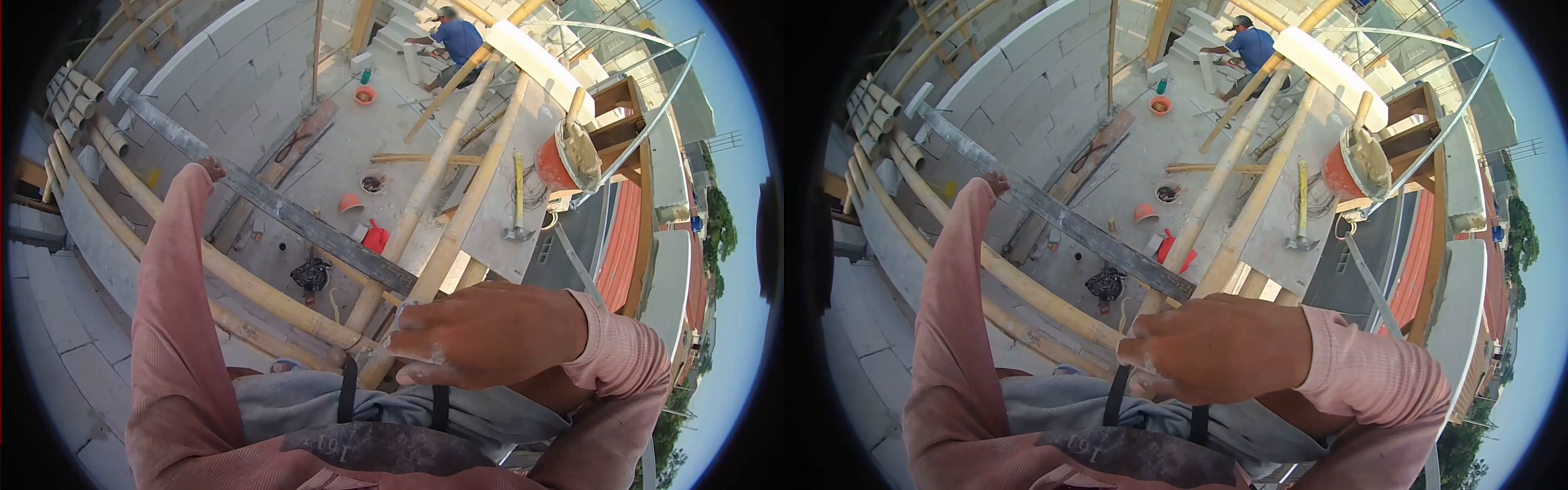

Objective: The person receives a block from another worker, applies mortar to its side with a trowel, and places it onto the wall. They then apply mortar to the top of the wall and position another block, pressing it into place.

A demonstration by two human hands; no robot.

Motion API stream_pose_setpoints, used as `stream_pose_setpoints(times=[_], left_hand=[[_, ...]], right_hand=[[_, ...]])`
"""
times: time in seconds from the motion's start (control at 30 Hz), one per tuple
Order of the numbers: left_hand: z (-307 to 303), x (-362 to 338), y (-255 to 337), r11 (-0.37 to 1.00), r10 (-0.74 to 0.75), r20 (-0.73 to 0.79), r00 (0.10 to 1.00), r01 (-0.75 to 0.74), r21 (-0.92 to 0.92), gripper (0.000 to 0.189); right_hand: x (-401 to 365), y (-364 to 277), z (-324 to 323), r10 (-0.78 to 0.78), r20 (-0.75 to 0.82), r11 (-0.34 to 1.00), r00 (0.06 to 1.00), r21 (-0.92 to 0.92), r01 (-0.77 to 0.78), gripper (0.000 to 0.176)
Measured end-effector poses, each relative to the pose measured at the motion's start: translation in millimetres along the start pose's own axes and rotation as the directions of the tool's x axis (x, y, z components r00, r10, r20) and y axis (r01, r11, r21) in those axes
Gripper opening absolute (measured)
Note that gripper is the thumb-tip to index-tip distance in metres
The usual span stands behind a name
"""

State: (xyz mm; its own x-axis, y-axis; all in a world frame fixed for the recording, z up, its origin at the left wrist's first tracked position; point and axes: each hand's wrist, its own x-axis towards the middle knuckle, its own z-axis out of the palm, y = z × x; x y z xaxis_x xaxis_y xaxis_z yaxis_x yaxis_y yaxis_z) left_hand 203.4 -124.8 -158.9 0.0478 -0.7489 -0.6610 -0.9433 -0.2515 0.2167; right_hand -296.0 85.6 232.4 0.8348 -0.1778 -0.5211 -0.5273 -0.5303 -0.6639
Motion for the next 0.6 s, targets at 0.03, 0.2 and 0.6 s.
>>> stream_pose_setpoints(times=[0.03, 0.2, 0.6], left_hand=[[3.8, 8.5, -12.4, 1.000, 0.022, -0.007, 1.000, -0.022, 0.010, 0.047], [4.6, -11.7, -26.9, 0.989, -0.079, -0.044, 0.996, 0.073, -0.126, 0.046], [9.7, -11.1, -15.6, 0.966, 0.032, 0.016, 0.999, -0.035, 0.257, 0.041]], right_hand=[[-3.1, -1.5, 1.6, 0.000, 0.005, 1.000, 1.000, -0.004, 0.000, 0.035], [-14.4, 1.9, 11.1, -0.007, 0.009, 1.000, 1.000, 0.010, 0.006, 0.035], [-16.5, -3.2, 13.1, 0.045, 0.054, 0.999, 0.998, 0.004, -0.045, 0.038]])
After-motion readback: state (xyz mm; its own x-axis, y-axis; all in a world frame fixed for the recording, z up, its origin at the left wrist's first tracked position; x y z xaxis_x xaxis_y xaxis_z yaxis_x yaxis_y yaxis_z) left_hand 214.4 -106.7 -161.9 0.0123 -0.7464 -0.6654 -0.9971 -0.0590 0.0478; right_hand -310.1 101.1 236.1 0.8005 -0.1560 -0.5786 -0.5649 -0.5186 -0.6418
